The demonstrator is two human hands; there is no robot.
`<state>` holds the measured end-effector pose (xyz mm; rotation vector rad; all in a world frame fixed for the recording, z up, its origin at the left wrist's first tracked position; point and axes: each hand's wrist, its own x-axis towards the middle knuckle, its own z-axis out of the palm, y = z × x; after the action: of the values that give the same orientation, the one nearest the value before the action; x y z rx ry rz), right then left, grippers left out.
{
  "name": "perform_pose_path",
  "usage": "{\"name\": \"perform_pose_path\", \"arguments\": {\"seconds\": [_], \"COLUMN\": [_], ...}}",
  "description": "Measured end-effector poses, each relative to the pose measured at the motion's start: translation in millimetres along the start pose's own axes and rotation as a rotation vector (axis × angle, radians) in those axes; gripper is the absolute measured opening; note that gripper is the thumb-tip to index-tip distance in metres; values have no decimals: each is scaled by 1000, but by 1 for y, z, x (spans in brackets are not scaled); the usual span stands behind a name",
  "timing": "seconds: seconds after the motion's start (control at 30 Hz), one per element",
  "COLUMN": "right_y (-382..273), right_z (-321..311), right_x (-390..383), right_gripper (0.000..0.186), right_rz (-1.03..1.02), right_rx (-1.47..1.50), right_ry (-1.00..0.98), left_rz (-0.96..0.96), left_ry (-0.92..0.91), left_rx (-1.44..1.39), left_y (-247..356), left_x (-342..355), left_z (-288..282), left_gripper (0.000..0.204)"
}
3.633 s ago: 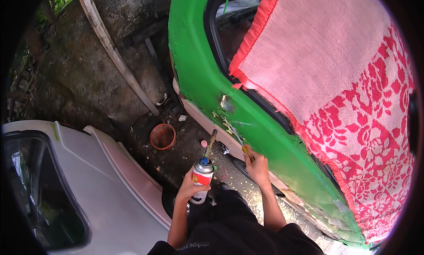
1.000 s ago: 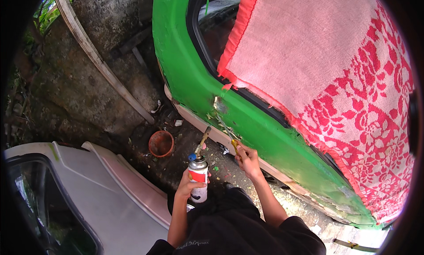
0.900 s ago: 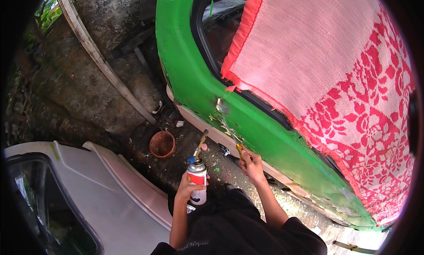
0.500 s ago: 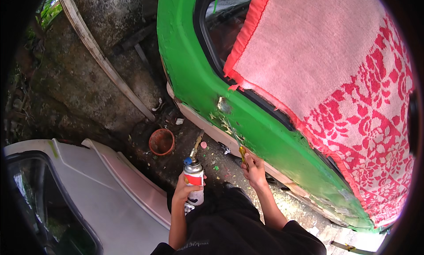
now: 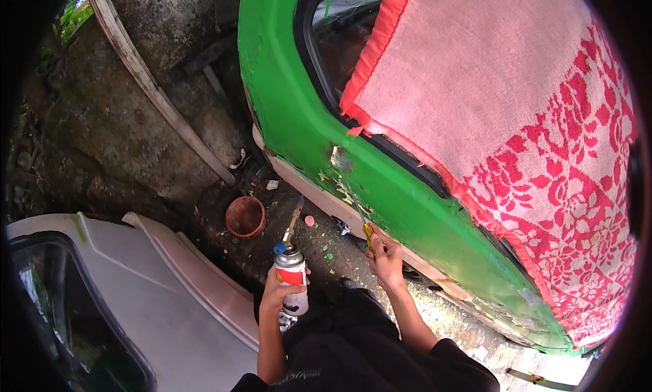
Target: The person uses a spray paint can and a small brush to apply green paint to a damaged area on the side of a green car. A patterned cloth covers the upper part of the car to protect it from overspray.
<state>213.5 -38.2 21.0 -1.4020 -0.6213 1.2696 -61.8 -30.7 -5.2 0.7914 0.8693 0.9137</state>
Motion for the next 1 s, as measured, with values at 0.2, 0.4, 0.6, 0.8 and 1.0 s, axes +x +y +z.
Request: {"name": "perform_pose_path", "arguments": {"seconds": [0.2,0.4,0.6,0.8,1.0], "right_y": [4,9,4,15,12], "right_z": [13,3,4,12,-2], "right_x": [16,13,0,12,16], "right_gripper": [42,40,41,42,41], "right_rz": [-76,-118,-77,-106,-99], "right_rx": [-25,-103,-64,-117,-141], "right_ry": [-25,9,40,41,22], "left_rz": [18,-2,0,-18,-31], "left_ry": [-4,22,-16,-99,-179], "left_rx": [16,65,32,17,9], "left_y": [-2,-3,-1,-2,-4], "left_x": [-1,-7,-5,13,39], "left_z": [1,-7,-3,7,23], "left_gripper": [66,68,68,65,68]}}
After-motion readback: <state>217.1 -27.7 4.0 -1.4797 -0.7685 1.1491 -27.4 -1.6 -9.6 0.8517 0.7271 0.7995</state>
